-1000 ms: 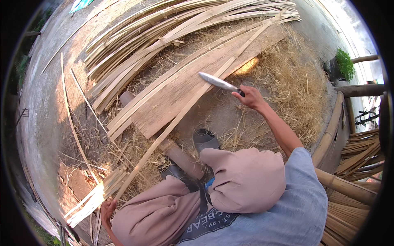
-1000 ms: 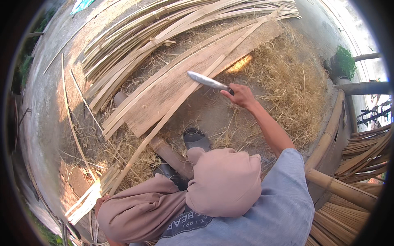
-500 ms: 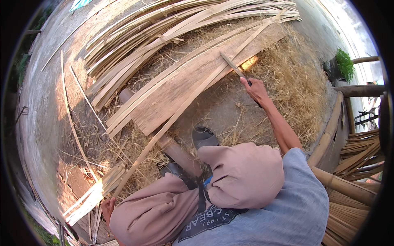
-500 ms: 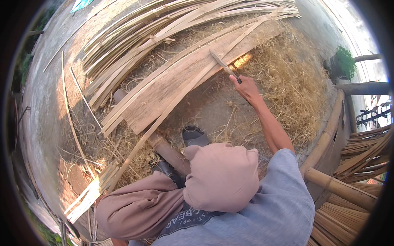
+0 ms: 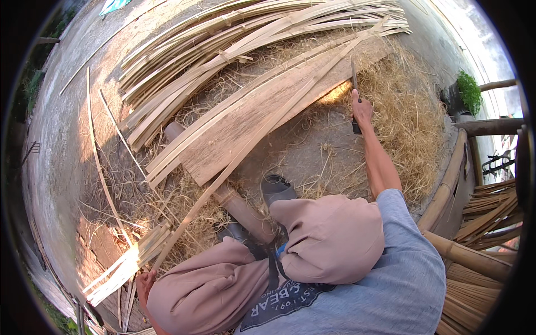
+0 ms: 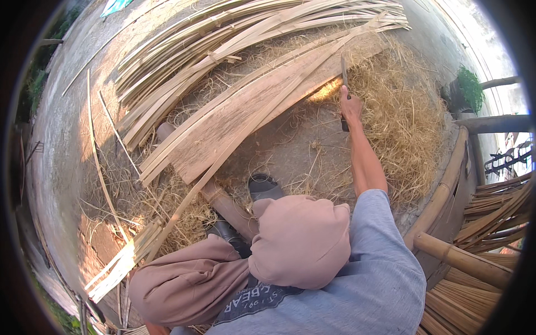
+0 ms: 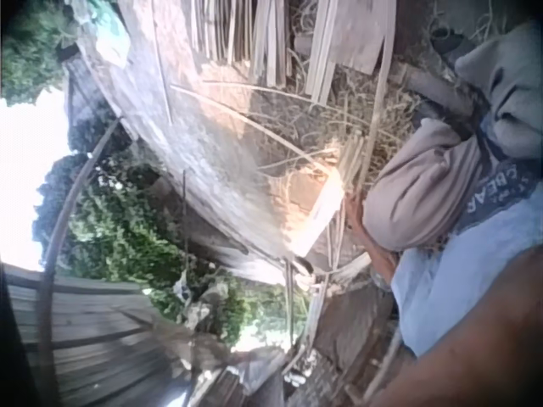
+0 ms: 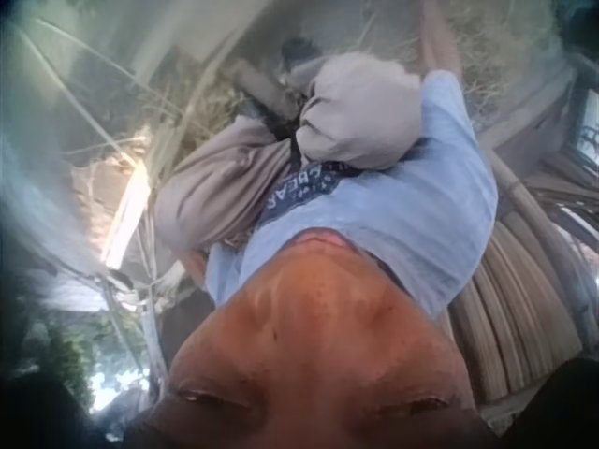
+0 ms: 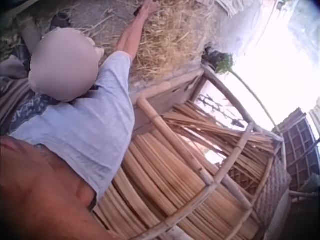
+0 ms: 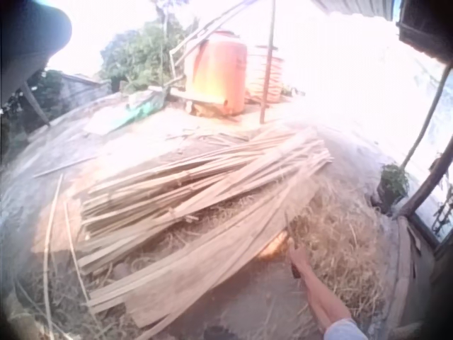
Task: The person sits cross-legged on the ground and uses a knife to split long bamboo strips into thinner pieces. They repeatedly position the strip on a wooden board, strike it with the knife, and separate the resulting slats.
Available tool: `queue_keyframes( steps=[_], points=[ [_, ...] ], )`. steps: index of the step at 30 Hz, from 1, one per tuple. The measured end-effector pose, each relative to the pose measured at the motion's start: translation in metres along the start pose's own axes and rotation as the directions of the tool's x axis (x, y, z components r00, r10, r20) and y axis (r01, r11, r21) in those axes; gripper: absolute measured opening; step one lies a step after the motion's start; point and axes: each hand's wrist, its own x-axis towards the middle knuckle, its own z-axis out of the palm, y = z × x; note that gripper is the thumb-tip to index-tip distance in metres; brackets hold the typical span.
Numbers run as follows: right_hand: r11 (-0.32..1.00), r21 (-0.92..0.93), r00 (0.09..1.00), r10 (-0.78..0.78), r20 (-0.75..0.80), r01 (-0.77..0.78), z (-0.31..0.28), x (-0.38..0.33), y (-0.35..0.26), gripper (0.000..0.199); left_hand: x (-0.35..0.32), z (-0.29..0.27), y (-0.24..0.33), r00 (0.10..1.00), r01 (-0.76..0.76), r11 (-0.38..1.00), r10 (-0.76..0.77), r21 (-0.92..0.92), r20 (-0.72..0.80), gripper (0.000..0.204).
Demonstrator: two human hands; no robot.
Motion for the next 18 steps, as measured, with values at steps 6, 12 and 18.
queue_keyframes(
  steps=[6,12,18],
  points=[
    [0.938,-0.086,0.897,-0.290,0.335,0.335,0.051,-0.103,-0.034,0.071,0.013,0.015,0.059,0.992,-0.109,0.993,0.111,0.046,-0.051,0.052],
    [0.981,-0.126,0.989,-0.145,0.028,0.147,0.017,-0.050,0.017,0.071,0.041,0.030,0.102,0.951,-0.309,0.951,0.309,0.027,0.003,0.053],
    [0.998,0.045,0.979,-0.055,0.196,0.047,0.027,-0.078,-0.024,0.074,0.070,0.153,0.244,0.801,-0.535,0.810,0.577,-0.241,0.162,0.045]
  ],
)
